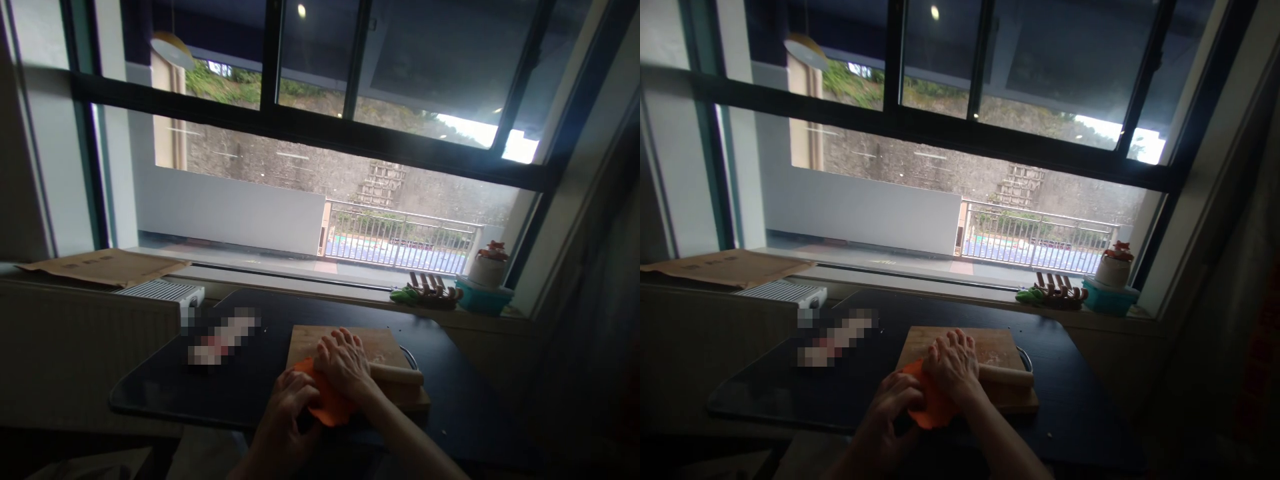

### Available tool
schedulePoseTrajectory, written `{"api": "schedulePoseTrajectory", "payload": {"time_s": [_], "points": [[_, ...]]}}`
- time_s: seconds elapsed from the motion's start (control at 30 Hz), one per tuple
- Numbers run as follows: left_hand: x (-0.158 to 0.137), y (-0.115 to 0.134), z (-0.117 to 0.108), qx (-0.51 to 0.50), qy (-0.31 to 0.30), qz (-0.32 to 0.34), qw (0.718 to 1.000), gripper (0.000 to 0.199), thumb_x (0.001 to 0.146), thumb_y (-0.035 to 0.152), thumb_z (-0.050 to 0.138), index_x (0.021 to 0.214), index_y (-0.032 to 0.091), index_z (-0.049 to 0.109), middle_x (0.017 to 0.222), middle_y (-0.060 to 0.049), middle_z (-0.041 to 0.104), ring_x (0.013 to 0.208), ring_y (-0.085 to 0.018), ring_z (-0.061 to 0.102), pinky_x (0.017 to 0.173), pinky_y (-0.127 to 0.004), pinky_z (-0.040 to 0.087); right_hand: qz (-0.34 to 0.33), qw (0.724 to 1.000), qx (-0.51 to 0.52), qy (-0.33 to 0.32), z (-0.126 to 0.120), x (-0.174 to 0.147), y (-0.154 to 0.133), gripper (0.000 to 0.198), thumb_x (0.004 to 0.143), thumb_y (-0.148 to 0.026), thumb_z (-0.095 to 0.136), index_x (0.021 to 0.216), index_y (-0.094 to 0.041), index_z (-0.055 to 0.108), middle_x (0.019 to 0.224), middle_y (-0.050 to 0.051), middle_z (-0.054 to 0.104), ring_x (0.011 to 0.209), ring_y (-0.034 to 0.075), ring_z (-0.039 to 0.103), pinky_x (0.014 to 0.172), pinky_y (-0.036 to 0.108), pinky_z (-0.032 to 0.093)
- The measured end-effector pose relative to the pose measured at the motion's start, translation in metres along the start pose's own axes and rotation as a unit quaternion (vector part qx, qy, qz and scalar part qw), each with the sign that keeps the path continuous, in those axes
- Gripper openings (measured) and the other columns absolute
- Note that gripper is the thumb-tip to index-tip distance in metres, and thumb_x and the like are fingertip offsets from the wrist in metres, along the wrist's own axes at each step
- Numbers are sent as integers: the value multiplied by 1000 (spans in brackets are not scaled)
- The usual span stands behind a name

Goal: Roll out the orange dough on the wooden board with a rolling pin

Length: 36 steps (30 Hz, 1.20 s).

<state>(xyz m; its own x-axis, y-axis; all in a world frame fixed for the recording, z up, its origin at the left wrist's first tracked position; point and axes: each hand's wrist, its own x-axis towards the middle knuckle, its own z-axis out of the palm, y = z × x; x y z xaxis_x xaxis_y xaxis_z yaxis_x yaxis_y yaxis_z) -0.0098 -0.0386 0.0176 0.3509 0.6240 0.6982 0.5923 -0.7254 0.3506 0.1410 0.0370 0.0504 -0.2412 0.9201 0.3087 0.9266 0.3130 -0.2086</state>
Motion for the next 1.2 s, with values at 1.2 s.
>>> {"api": "schedulePoseTrajectory", "payload": {"time_s": [1.2], "points": [[-1,5,0,-19,6,-25,999,16,72,9,61,79,22,55,83,1,62,87,-18,60,95,-41,41,-20,1000,12,-9,-2,-4,3,41,100,-45,28,118,-29,61,143,4,46,137,25,29,110,47,21]]}}
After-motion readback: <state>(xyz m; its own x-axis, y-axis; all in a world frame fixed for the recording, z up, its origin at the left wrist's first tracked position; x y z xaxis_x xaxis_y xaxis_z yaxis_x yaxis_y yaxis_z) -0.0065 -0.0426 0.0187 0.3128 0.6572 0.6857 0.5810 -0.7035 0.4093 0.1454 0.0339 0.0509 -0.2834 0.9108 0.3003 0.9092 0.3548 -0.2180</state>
